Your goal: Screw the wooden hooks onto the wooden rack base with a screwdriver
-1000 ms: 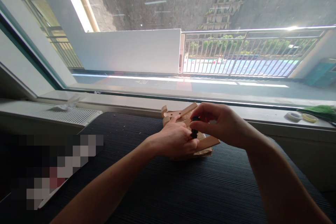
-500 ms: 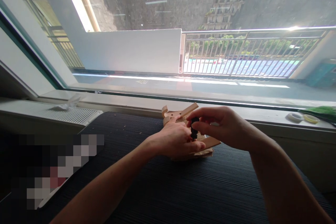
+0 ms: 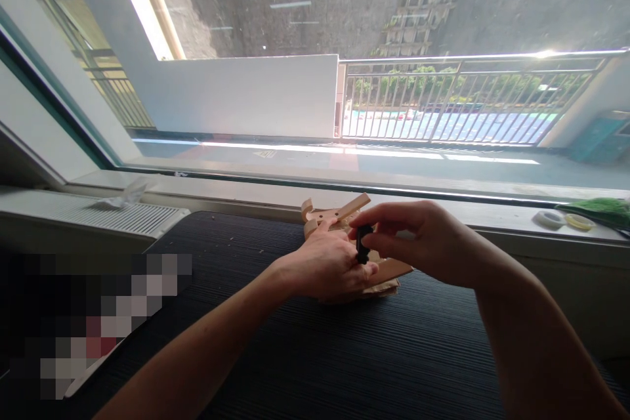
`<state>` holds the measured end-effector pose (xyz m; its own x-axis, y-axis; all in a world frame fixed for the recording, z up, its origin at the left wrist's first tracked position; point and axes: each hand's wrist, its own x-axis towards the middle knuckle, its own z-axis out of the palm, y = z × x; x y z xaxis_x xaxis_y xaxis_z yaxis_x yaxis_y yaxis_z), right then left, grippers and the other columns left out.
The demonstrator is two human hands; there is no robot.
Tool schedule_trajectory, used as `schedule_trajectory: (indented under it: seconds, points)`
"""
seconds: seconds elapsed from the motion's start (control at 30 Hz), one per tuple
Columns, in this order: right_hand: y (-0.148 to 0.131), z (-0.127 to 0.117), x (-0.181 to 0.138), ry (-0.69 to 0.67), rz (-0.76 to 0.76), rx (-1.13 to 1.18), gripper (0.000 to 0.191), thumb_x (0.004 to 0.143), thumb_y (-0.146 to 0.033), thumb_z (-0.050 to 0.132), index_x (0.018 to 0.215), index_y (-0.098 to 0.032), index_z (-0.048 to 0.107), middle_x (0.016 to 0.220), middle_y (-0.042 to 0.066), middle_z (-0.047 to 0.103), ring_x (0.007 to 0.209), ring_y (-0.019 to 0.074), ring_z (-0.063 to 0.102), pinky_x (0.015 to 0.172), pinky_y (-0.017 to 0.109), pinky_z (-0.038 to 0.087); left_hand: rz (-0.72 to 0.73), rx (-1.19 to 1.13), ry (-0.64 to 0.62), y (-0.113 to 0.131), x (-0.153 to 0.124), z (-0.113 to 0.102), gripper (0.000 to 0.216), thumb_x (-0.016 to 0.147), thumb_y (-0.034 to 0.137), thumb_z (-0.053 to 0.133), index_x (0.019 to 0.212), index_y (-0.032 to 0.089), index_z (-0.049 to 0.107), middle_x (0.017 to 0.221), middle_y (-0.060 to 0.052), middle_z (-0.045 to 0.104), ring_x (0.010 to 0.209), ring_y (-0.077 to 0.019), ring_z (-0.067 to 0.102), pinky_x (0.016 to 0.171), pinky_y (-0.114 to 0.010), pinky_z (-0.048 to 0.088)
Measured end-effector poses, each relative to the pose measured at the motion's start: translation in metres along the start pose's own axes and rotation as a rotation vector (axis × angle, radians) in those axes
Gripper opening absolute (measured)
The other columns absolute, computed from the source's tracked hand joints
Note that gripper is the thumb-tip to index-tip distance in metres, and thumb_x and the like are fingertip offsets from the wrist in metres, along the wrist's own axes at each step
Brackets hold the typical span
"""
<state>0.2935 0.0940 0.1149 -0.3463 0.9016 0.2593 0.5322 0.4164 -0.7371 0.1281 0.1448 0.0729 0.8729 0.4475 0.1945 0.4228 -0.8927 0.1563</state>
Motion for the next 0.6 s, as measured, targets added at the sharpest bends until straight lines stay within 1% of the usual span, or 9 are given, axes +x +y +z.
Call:
schedule_trajectory:
  seconds: [0.07,0.13,0.2,0.27,0.33,0.4,0.5,0.6]
  points:
    - [0.0014,0.0012,0.0009,0.026,0.02,-0.008,0.019,0.078,-0.027,0.062,0.095,-0.02,0.067,0.067,-0.001,0.061,0.062,0.0113,0.054,0.055,0.022,0.043,0.012,0.005,-0.02,-0.0002,0.0007,-0.0002,0.038,0.09,0.041,0.039,0.095,0.017,0.068,0.118,-0.011,0.06,0.122,-0.0304,0.042,0.107,-0.055,0.019]
    - [0.0022,0.0023,0.0016,0.041,0.035,-0.017,0.019,0.077,-0.03,0.063,0.093,-0.02,0.067,0.065,-0.001,0.059,0.06,0.0116,0.053,0.053,0.022,0.042,0.034,0.0,-0.052,-0.0007,0.0015,0.0001,0.036,0.09,0.039,0.038,0.096,0.018,0.067,0.111,-0.009,0.064,0.119,-0.0292,0.044,0.107,-0.055,0.019]
    - [0.002,0.0027,0.0016,0.03,0.038,-0.018,0.023,0.077,-0.029,0.062,0.098,-0.02,0.066,0.069,0.0,0.061,0.062,0.0123,0.054,0.056,0.024,0.044,0.035,-0.013,-0.057,-0.0011,0.0019,0.0004,0.035,0.09,0.037,0.037,0.102,0.019,0.065,0.108,-0.008,0.066,0.116,-0.0274,0.046,0.108,-0.054,0.019]
    - [0.0012,0.0021,0.0011,0.013,0.034,-0.007,0.026,0.079,-0.026,0.059,0.104,-0.021,0.065,0.074,0.001,0.064,0.064,0.013,0.055,0.059,0.025,0.045,0.018,-0.015,-0.051,-0.0008,0.002,0.0003,0.036,0.09,0.037,0.036,0.106,0.019,0.063,0.108,-0.008,0.066,0.114,-0.0271,0.048,0.107,-0.053,0.019]
    - [0.0004,0.0009,0.0004,-0.006,0.035,0.012,0.025,0.081,-0.024,0.055,0.104,-0.021,0.066,0.077,0.001,0.065,0.067,0.0136,0.057,0.06,0.025,0.045,0.008,0.001,-0.059,0.0001,0.0019,-0.0003,0.038,0.09,0.039,0.035,0.104,0.018,0.064,0.104,-0.008,0.067,0.116,-0.0289,0.047,0.107,-0.055,0.018]
    - [0.0003,-0.0002,0.0001,-0.021,0.032,0.03,0.023,0.082,-0.025,0.055,0.1,-0.02,0.068,0.078,0.002,0.066,0.069,0.0141,0.058,0.06,0.025,0.045,0.006,0.014,-0.069,0.0007,0.0019,-0.0005,0.039,0.09,0.039,0.035,0.098,0.016,0.066,0.102,-0.01,0.067,0.118,-0.0303,0.045,0.106,-0.056,0.019]
    - [0.0019,-0.0003,0.0012,-0.014,0.037,0.029,0.02,0.08,-0.029,0.06,0.095,-0.019,0.067,0.076,0.002,0.065,0.069,0.0143,0.058,0.062,0.026,0.045,0.006,0.013,-0.041,0.0002,0.002,0.0009,0.035,0.089,0.037,0.038,0.096,0.015,0.066,0.112,-0.01,0.064,0.115,-0.0281,0.048,0.106,-0.052,0.022]
    - [0.004,0.0009,0.0035,0.014,0.067,-0.004,0.02,0.077,-0.035,0.063,0.089,-0.018,0.065,0.07,0.001,0.062,0.065,0.0135,0.055,0.058,0.025,0.044,0.022,0.014,-0.032,-0.0015,0.0023,0.0031,0.031,0.088,0.035,0.04,0.095,0.017,0.065,0.118,-0.008,0.061,0.111,-0.0259,0.051,0.106,-0.048,0.026]
